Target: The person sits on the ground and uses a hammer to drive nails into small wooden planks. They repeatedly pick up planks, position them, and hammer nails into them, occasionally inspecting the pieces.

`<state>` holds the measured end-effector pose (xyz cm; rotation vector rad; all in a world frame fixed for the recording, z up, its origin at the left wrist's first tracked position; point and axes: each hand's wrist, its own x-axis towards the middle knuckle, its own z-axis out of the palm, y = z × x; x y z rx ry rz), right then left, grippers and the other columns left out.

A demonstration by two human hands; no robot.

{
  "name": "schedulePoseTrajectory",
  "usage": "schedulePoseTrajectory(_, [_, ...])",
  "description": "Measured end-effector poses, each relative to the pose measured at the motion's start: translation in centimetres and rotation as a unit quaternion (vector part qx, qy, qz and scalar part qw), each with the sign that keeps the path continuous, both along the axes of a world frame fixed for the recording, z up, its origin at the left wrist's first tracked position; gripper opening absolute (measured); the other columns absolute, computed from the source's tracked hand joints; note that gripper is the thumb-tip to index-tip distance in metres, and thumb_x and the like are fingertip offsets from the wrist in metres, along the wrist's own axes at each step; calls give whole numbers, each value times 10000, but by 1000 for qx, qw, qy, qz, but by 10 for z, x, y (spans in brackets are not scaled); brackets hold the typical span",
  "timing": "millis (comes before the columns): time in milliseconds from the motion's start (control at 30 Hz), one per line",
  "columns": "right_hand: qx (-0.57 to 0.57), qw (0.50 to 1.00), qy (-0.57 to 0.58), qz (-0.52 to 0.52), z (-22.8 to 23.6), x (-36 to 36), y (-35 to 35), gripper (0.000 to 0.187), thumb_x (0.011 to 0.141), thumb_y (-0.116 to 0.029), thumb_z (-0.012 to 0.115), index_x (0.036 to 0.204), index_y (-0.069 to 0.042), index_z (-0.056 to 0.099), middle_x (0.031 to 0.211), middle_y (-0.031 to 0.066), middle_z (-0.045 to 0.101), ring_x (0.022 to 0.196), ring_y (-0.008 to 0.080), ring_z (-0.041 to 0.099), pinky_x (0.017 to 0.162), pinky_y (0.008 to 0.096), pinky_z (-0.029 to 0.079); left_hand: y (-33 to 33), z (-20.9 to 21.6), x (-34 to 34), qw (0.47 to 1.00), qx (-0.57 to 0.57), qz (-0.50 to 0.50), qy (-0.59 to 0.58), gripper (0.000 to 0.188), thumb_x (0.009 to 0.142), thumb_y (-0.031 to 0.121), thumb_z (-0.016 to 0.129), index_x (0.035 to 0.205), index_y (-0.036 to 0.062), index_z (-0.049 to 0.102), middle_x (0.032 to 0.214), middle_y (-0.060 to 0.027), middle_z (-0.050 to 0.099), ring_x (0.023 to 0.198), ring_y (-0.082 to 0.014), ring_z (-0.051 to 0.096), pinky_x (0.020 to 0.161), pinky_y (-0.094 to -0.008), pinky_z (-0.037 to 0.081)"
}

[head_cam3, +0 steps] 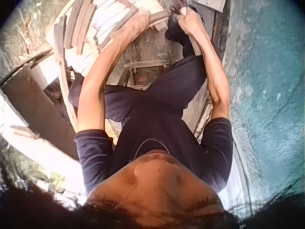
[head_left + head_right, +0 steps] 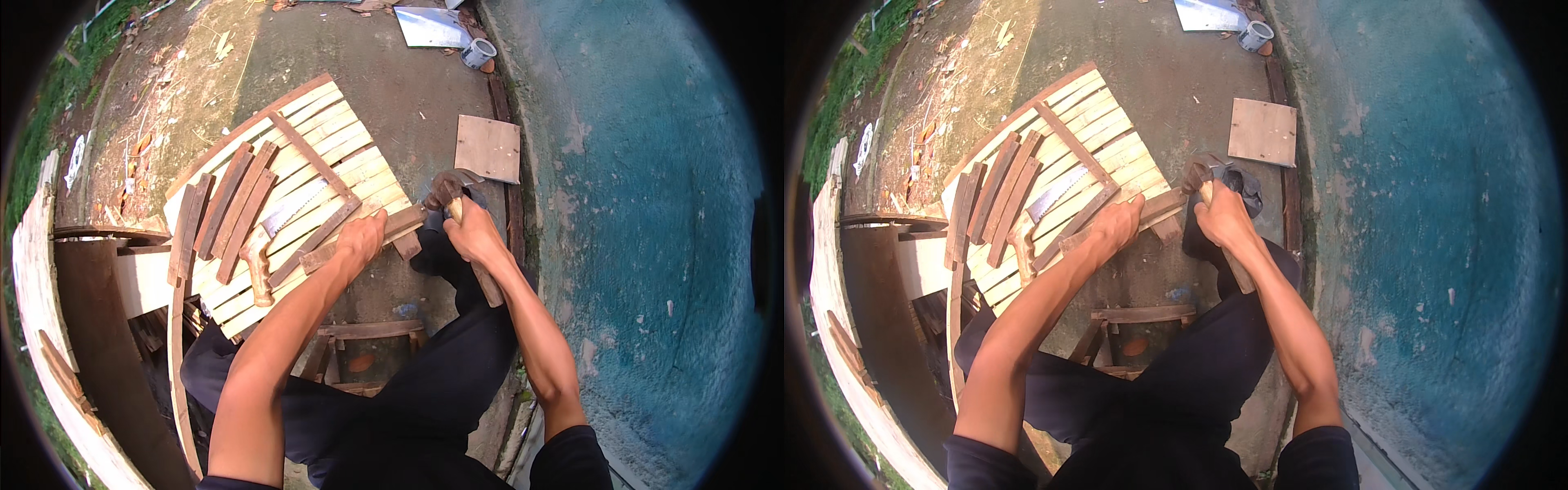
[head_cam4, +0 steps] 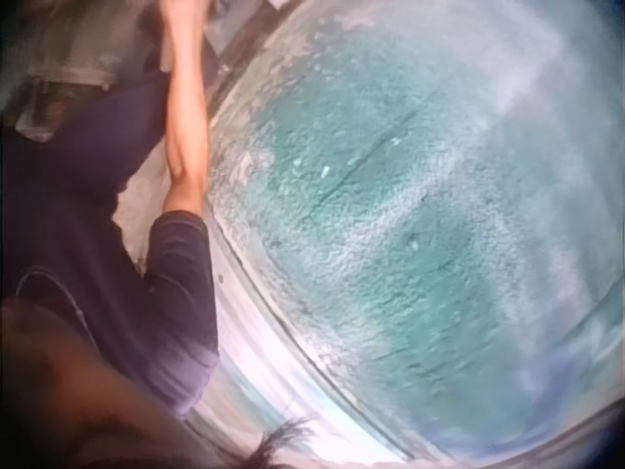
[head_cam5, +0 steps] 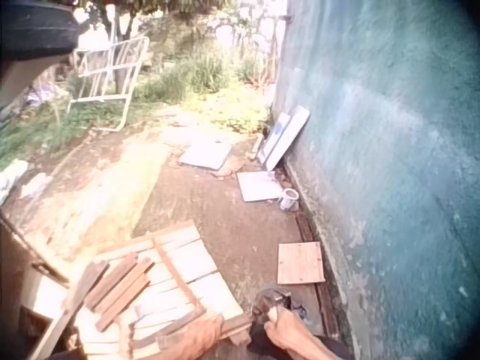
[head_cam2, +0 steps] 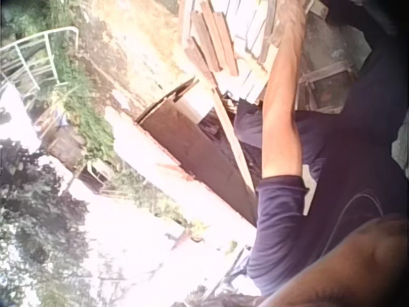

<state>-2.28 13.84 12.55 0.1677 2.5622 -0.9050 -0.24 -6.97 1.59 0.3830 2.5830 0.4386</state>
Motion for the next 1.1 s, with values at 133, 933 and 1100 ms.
schedulePoseTrajectory(133, [-66, 996, 27, -47, -2, 0, 15, 372, 818, -160, 601, 1095, 87, 573, 943, 343, 646, 934, 483, 640, 821, 482, 501, -1, -3, 6, 999, 23, -3, 38, 238, 892, 89, 514, 1120, 23, 497, 836, -253, 683, 834, -406, 681, 774, -483, 523])
schedulePoseTrajectory(933, [-219, 958, -18, -183, -30, 64, 26, 218, 891, -31, 523, 1106, -23, 491, 644, 17, 479, 431, 86, 434, 367, 281, 358, 7, 18, 14, 990, 47, -57, 119, 430, 974, 412, 543, 1136, 16, 499, 1093, -174, 531, 1034, -339, 579, 818, -436, 516])
schedulePoseTrajectory(1100, [-239, 945, -34, -219, -9, 70, 27, 170, 903, -36, 530, 1064, -28, 475, 663, 29, 494, 433, 85, 437, 361, 273, 360, 22, 34, 12, 971, 199, 135, 5, 434, 959, 377, 575, 1116, -15, 477, 1079, -200, 546, 1001, -393, 585, 816, -504, 474])
